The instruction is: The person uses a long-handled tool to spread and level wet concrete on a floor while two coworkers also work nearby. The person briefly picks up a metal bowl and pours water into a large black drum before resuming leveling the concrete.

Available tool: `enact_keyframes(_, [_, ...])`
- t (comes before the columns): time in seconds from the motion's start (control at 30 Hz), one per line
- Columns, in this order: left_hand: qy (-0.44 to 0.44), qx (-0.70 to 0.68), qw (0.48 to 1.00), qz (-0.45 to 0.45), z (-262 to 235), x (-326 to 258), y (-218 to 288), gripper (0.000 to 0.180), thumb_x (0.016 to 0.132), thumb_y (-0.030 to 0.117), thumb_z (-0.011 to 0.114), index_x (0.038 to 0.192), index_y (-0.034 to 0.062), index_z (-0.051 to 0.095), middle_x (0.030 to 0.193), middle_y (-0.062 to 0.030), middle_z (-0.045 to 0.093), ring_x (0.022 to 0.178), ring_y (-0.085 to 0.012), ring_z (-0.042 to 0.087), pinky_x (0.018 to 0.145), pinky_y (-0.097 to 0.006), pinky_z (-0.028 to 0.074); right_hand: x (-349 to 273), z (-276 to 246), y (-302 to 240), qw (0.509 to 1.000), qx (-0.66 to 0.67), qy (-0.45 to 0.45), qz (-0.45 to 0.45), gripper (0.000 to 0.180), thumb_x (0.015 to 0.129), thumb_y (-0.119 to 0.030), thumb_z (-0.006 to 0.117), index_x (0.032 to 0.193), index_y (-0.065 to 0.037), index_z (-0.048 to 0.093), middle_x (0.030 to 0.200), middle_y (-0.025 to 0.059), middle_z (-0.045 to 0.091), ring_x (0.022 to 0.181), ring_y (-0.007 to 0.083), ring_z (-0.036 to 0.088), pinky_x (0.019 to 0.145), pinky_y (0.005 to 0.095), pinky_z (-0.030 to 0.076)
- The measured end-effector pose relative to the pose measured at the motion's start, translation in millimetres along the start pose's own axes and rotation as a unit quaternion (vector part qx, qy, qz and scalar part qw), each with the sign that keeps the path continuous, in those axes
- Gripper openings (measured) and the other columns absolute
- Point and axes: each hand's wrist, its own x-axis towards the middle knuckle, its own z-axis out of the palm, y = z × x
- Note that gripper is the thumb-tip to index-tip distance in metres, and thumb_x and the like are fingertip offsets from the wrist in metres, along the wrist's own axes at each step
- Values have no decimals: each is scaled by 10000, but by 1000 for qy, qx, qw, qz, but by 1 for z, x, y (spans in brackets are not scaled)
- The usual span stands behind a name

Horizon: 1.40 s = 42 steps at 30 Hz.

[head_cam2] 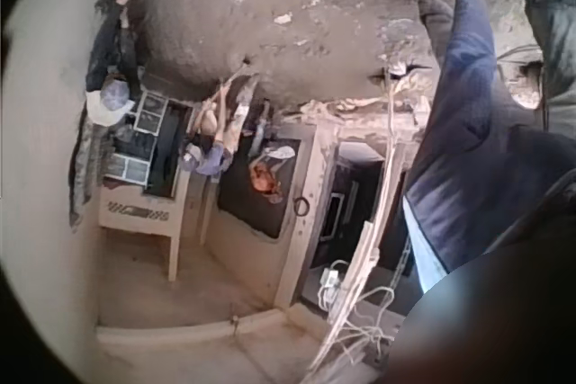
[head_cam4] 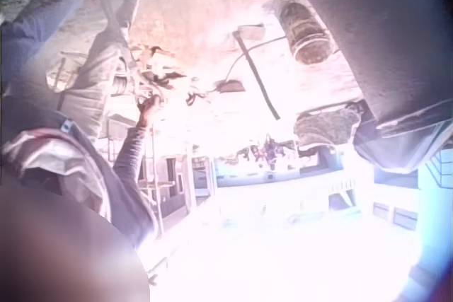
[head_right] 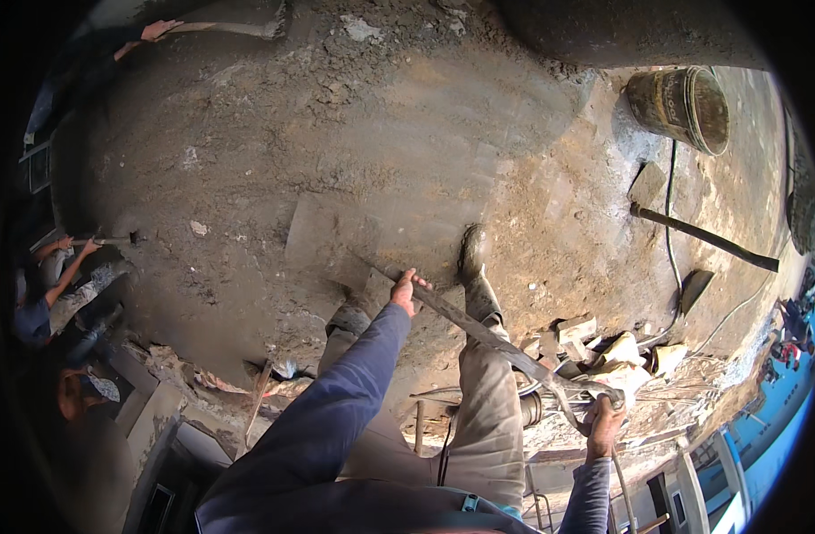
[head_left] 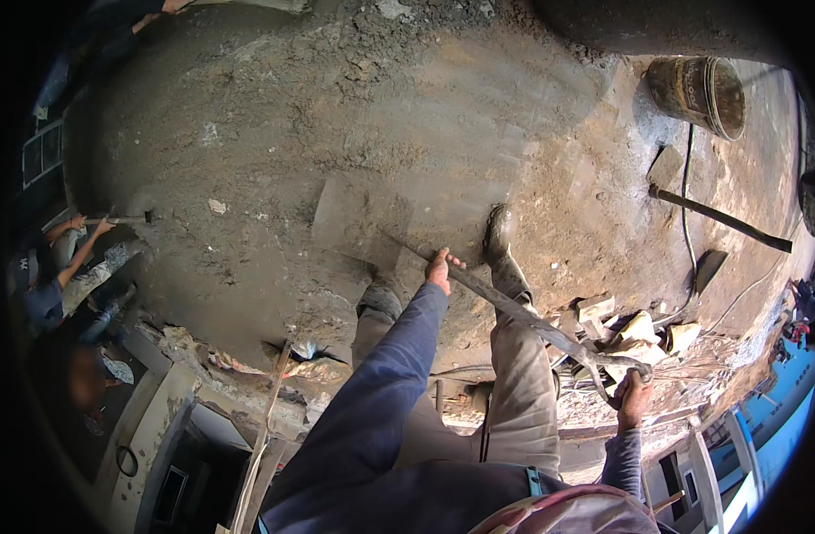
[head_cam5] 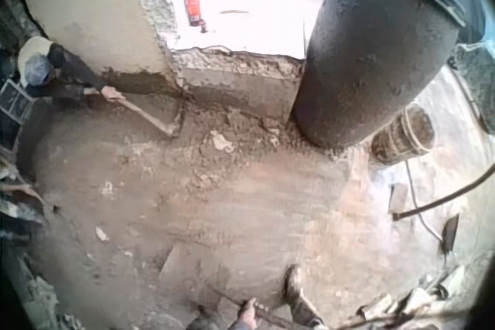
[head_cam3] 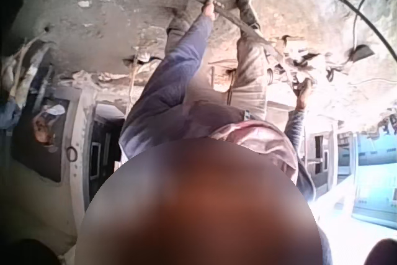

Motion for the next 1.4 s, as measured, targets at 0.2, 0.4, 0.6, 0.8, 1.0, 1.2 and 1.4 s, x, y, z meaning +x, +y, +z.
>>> enact_keyframes(0.2, [-85,48,988,-122,146,29,-229,214,988,219,633,855,100,515,722,-32,509,628,-197,561,637,-447,593,23,-140,-13,978,-57,193,-53,214,966,-178,547,771,-107,495,538,-20,404,404,87,366,389,263,310])
enact_keyframes(0.4, [-97,24,993,-55,178,93,-106,207,993,218,620,887,92,494,720,-37,519,585,-198,554,572,-434,551,59,-23,-39,983,-53,155,-83,242,986,-184,552,767,-101,488,541,-25,402,413,78,349,396,258,295])
enact_keyframes(0.6, [-37,46,996,61,125,132,219,264,1005,266,555,798,130,463,661,-11,484,567,-175,511,599,-378,518,15,234,-61,991,26,62,-119,93,943,-125,588,974,-67,522,606,-18,458,450,74,383,409,258,300])
enact_keyframes(0.8, [-78,-7,992,94,68,110,439,297,1023,267,543,774,127,461,653,2,473,590,-166,481,625,-347,487,-65,411,-62,988,69,-13,-141,308,880,-20,555,1180,24,503,790,76,600,580,134,552,503,268,449])
enact_keyframes(1.0, [-260,-156,947,106,-20,6,641,303,981,279,633,774,123,476,677,31,479,569,-108,472,591,-289,437,-197,498,-84,865,-77,-303,-393,307,718,-71,785,959,-27,600,852,99,627,761,262,623,732,356,496])
enact_keyframes(1.2, [-286,-177,882,329,-84,-148,738,442,1027,455,587,852,63,483,639,-12,476,466,-103,435,411,-273,400,-270,553,-125,521,-342,-435,-650,230,803,-241,604,1009,-149,650,979,9,571,1043,218,559,971,352,460])
enact_keyframes(1.4, [-190,-225,866,404,-28,-220,680,457,1017,482,594,817,86,484,657,-7,490,524,-111,494,496,-258,535,-230,464,-178,606,-248,-527,-542,273,773,-152,695,1031,-101,624,1015,83,578,1071,279,551,1014,411,423])
